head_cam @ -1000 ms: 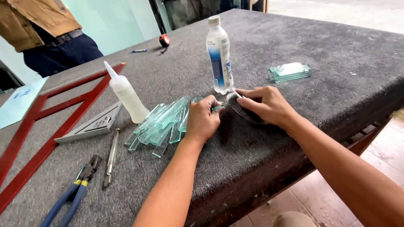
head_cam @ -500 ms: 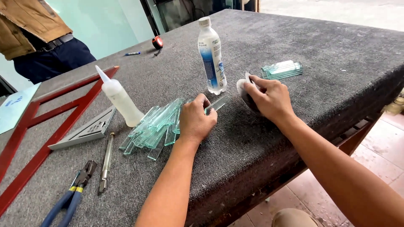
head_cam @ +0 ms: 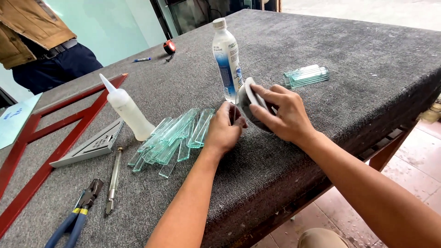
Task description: Manually smoothing the sharp edges of small rectangular glass pieces using a handheld abrasive grinding stone.
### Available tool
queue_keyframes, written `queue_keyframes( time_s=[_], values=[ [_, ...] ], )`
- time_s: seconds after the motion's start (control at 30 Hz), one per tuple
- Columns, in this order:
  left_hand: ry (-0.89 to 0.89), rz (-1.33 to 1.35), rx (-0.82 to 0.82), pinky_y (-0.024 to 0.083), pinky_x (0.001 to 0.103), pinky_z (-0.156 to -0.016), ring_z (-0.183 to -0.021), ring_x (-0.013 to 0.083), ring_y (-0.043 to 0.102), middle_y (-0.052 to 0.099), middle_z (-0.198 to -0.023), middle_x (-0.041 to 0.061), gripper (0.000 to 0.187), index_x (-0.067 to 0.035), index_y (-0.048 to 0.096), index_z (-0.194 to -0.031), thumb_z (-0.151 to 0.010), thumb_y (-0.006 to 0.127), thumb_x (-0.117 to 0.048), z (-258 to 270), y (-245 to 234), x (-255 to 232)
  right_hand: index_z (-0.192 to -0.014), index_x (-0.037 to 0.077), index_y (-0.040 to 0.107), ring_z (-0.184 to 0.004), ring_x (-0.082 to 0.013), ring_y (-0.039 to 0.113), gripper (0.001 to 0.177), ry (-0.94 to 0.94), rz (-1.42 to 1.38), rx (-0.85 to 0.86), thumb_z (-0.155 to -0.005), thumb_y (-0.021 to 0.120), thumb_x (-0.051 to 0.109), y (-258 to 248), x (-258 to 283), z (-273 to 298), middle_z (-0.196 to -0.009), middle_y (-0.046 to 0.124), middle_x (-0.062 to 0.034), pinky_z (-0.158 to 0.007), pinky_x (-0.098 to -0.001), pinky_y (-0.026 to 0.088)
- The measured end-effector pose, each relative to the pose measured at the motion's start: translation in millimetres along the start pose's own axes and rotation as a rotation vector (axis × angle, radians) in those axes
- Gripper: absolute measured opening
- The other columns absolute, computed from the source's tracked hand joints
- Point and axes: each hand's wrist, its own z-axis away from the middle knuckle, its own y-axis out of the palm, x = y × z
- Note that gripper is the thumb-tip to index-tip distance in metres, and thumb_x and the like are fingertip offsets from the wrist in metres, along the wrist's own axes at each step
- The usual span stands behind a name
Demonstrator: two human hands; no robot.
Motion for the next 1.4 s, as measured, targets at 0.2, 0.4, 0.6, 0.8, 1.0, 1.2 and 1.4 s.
queue_keyframes(
  time_s=[0.2,0.4,0.6,0.8,1.0,1.2,1.4],
  values=[
    [0.017,0.282,0.099,0.062,0.03,-0.078,-0.082,0.0195,0.079,0.081,-0.081,0.01,0.016,-0.007,0.066,-0.105,-0.097,0.079,-0.001,0,12,13,-0.147,0.017,0.08,-0.083,-0.0455,0.073,0.058,-0.041,0.184,-0.096,-0.101,0.08,0.052,5,-15,-6,-0.093,0.07,-0.0207,-0.073,-0.0578,0.058],
    [-0.012,0.208,0.111,0.06,0.028,-0.077,-0.076,0.0171,0.079,0.079,-0.076,0.005,0.018,-0.012,0.064,-0.098,-0.096,0.081,-0.008,6,4,-1,-0.144,0.018,0.083,-0.073,-0.0438,0.072,0.058,-0.161,0.251,-0.107,-0.098,0.083,0.053,14,-19,-3,-0.089,0.069,-0.0184,-0.066,-0.0542,0.059],
    [-0.033,0.105,0.093,0.057,0.034,-0.077,-0.075,0.0201,0.076,0.069,-0.066,0.002,0.02,-0.015,0.064,-0.093,-0.091,0.083,-0.019,8,5,-5,-0.141,0.021,0.084,-0.074,-0.0432,0.074,0.054,-0.223,0.29,-0.134,-0.096,0.084,0.051,20,-21,-3,-0.089,0.069,-0.0153,-0.064,-0.0531,0.06],
    [-0.024,0.1,0.099,0.058,0.036,-0.081,-0.078,0.0229,0.075,0.073,-0.071,0.003,0.021,-0.017,0.065,-0.095,-0.092,0.083,-0.027,22,-5,-33,-0.136,0.023,0.085,-0.074,-0.042,0.073,0.052,-0.303,0.3,-0.162,-0.091,0.088,0.049,16,-17,1,-0.087,0.065,-0.0112,-0.065,-0.0517,0.057],
    [0.001,0.114,0.052,0.057,0.036,-0.078,-0.075,0.0218,0.074,0.076,-0.074,0.007,0.017,-0.015,0.062,-0.094,-0.094,0.078,-0.019,15,5,-6,-0.132,0.022,0.084,-0.077,-0.0392,0.071,0.05,-0.256,0.268,-0.207,-0.092,0.087,0.053,14,-27,-2,-0.087,0.061,-0.0099,-0.068,-0.0478,0.055],
    [0.23,-0.159,-0.171,0.063,0.051,-0.081,-0.08,0.0401,0.083,0.082,-0.082,0.013,0.011,-0.016,0.066,-0.106,-0.1,0.074,-0.013,11,-2,-3,-0.158,0.01,0.073,-0.076,-0.0309,0.065,0.056,-0.112,-0.045,-0.265,-0.11,0.07,0.039,-13,-27,-6,-0.088,0.063,-0.0211,-0.067,-0.0464,0.051],
    [0.377,-0.411,-0.281,0.064,0.056,-0.079,-0.089,0.045,0.08,0.078,-0.091,0.016,0.008,-0.015,0.068,-0.106,-0.101,0.073,-0.012,2,-3,7,-0.154,0.011,0.076,-0.075,-0.025,0.064,0.059,-0.154,-0.174,-0.067,-0.102,0.07,0.039,-17,-18,-3,-0.089,0.066,-0.0153,-0.066,-0.0415,0.052]
  ],
)
